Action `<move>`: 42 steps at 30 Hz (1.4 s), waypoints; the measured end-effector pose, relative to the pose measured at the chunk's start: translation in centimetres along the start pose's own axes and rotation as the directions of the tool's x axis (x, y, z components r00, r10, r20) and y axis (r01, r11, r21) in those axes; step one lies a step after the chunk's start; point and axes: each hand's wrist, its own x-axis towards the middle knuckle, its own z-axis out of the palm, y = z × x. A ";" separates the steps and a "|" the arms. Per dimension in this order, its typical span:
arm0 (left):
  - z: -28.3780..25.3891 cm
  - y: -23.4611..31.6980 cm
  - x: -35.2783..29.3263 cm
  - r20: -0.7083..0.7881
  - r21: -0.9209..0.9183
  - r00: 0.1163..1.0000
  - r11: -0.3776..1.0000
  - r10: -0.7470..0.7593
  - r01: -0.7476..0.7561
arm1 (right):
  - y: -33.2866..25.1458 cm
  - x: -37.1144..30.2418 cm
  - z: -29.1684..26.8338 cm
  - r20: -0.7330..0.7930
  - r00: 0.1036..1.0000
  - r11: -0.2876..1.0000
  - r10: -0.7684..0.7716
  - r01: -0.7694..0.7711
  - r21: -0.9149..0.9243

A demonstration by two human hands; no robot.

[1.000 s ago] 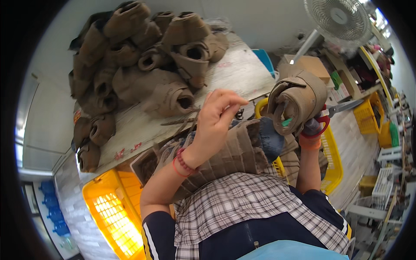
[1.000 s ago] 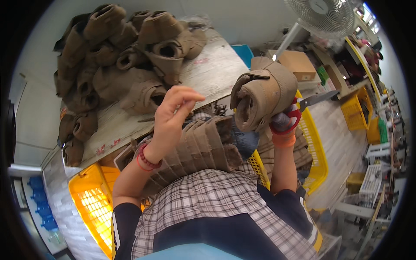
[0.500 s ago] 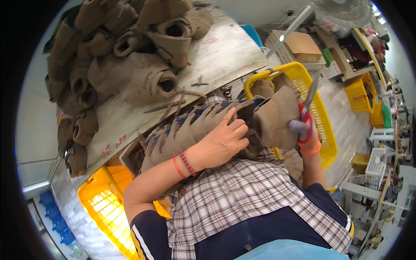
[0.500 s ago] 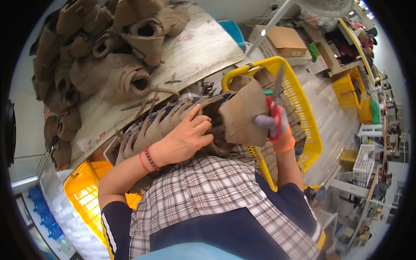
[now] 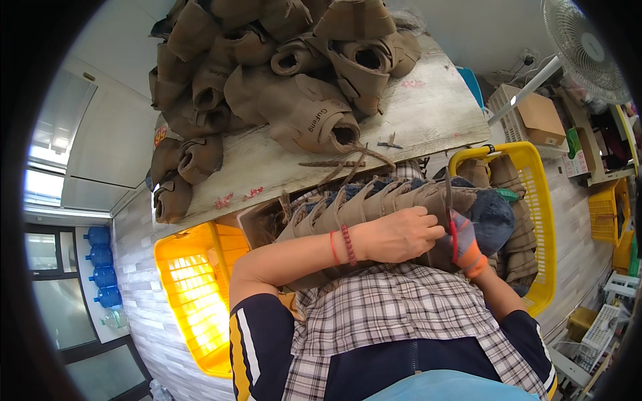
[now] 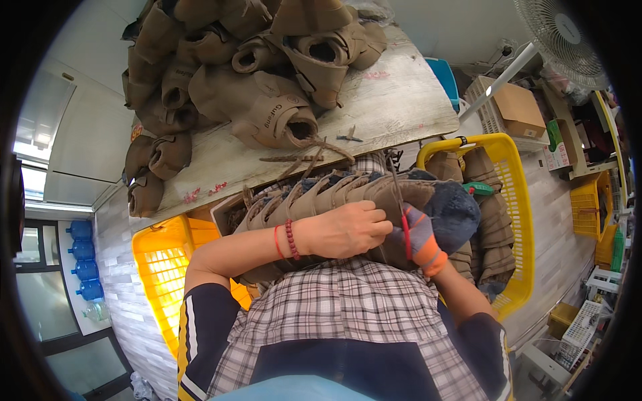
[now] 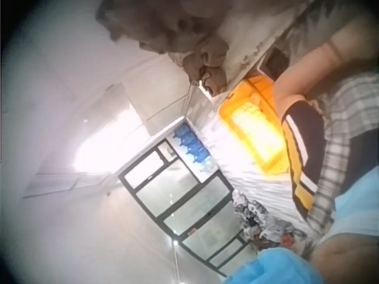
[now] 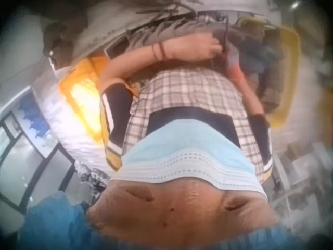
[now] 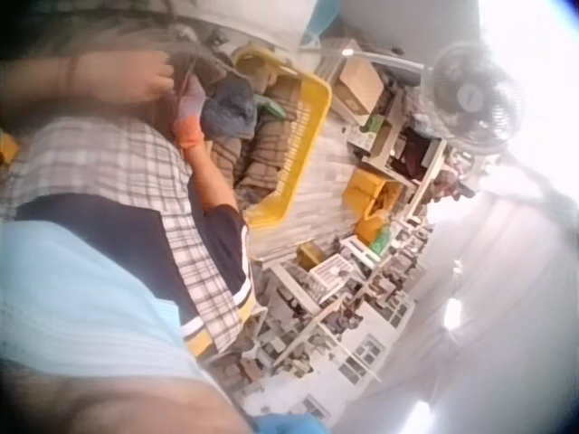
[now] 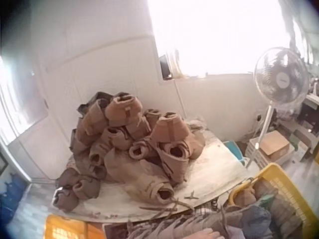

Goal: The person repeatedly picks up brown shoe uppers from a pile on a table, uses red-handled shears to trim excess material around the opening, and places the trimmed pieces into a yellow basket. The person handles the items one at a time, turning them over as needed to access different edges.

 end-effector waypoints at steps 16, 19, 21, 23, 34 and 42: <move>-5.0 -7.5 -14.4 -0.282 0.361 0.590 0.486 -0.757 0.796 | 0.9 -2.4 2.3 -0.221 0.975 0.987 0.028 0.009 0.161; -8.5 -4.1 -15.5 -0.600 -0.062 0.447 0.596 -0.664 0.801 | -0.7 -3.5 1.6 -0.201 0.980 0.998 0.007 0.005 0.061; -9.6 -2.5 -16.0 -0.757 -0.422 0.177 0.677 -0.629 0.603 | -0.6 -4.0 1.3 -0.204 0.979 1.000 -0.004 0.007 0.014; -10.3 -0.9 -17.4 -0.682 -0.715 0.106 0.690 -0.724 0.115 | -0.6 -4.4 1.1 -0.234 0.972 1.000 -0.011 0.016 0.020; -5.5 -0.5 -16.6 -0.336 -0.829 0.270 0.148 -0.902 -0.539 | -3.1 -5.2 -2.1 -0.476 0.878 0.964 -0.051 0.168 0.206; -4.4 -0.8 -16.2 -0.252 -0.876 0.345 0.062 -0.904 -0.479 | -9.6 -3.4 -2.3 -0.453 0.876 0.957 -0.165 0.253 0.140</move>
